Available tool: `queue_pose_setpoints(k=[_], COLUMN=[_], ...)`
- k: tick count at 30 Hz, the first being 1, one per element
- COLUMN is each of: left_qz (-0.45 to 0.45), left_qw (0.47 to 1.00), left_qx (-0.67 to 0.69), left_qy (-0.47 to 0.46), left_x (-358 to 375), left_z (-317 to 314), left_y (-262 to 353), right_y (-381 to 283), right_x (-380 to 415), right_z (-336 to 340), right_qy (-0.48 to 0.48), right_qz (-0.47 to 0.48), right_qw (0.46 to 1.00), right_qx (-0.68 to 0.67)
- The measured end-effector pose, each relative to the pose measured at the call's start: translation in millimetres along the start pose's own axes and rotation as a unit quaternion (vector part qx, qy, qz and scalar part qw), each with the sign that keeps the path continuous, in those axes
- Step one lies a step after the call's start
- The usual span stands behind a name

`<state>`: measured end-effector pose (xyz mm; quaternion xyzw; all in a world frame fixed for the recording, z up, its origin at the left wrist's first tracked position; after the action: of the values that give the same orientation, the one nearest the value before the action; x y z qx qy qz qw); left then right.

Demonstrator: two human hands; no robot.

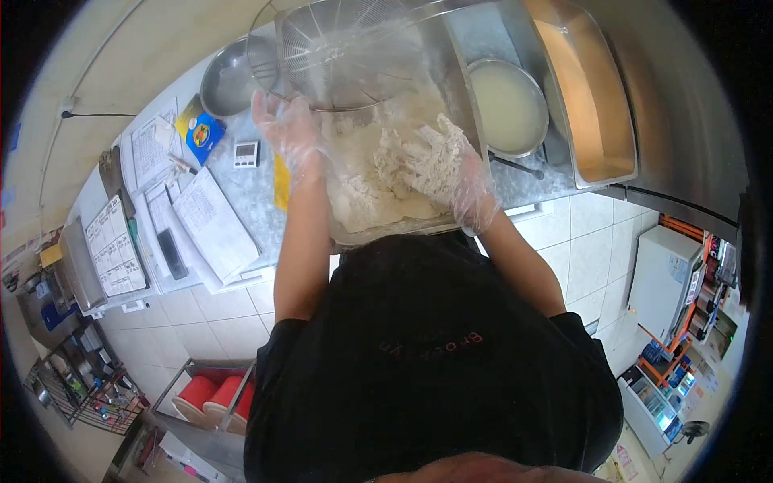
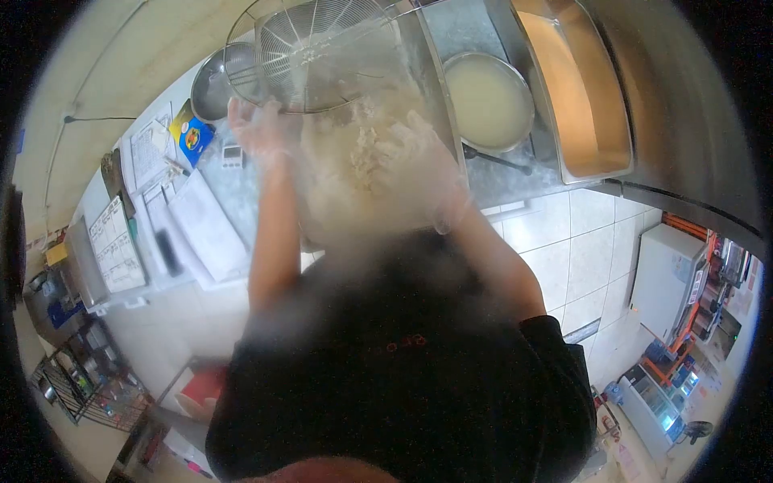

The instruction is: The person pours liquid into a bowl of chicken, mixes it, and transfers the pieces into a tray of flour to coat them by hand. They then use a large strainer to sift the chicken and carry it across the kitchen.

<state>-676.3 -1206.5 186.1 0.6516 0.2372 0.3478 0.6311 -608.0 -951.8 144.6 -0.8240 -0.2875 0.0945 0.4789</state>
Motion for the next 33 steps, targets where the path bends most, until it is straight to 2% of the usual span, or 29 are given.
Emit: queue_pose_setpoints(k=[1,2,4,8,10,14,16,19,23,25,28,33], left_qz=[-0.022,-0.024,0.017,0.021,0.059,0.095,0.064,0.066,0.002,-0.036,-0.047,-0.036], left_qw=[1.0,0.999,0.998,0.994,0.986,0.972,0.971,0.975,0.973,0.965,0.963,0.968], left_qx=[0.003,0.004,-0.023,-0.042,-0.043,-0.131,-0.121,-0.096,-0.148,-0.179,-0.193,-0.178], left_qy=[-0.021,-0.021,-0.047,-0.103,-0.147,-0.168,-0.195,-0.188,-0.176,-0.186,-0.182,-0.173], left_x=[-10.1,-19.4,-38.9,-74.2,-83.0,-91.1,-80.5,-73.8,-69.6,-65.5,-56.2,-52.4], left_z=[-1.3,-2.3,-6.3,-8.6,-10.0,-15.1,-15.5,-12.6,-3.6,-2.1,-1.0,-0.1], left_y=[1.5,3.8,6.3,16.3,18.9,19.3,21.0,14.5,8.5,12.0,19.6,21.7], right_y=[9.9,5.2,-0.9,-0.6,5.0,2.7,14.0,22.3,16.8,11.1,23.9,20.4], right_x=[-2.5,-4.3,-4.4,-0.6,-0.6,1.7,0.5,2.2,7.0,7.9,4.9,6.0], right_z=[7.0,2.0,-6.6,-4.1,-0.7,0.5,9.7,16.1,10.8,8.0,16.8,15.7], right_qy=[0.028,0.027,0.061,0.056,0.088,0.051,0.071,0.078,0.093,0.069,0.075,0.071], right_qz=[-0.034,-0.032,-0.062,-0.028,-0.07,-0.05,-0.083,-0.076,-0.059,-0.051,-0.062,-0.032], right_qw=[0.997,0.997,0.992,0.996,0.985,0.997,0.99,0.985,0.985,0.991,0.984,0.989], right_qx=[-0.062,-0.062,-0.086,-0.067,-0.13,-0.042,-0.084,-0.136,-0.134,-0.1,-0.148,-0.129])
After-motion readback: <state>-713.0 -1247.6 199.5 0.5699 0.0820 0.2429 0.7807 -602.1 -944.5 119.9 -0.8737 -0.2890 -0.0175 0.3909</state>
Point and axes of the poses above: each hand's wrist, its own x-axis away from the middle knuckle, its own z-axis out of the back of the hand, y = z × x, the point moved 3 cm from there along -x, towards the middle knuckle, and after that the axes turned 14 degrees about -x, right-handed, at the moved point
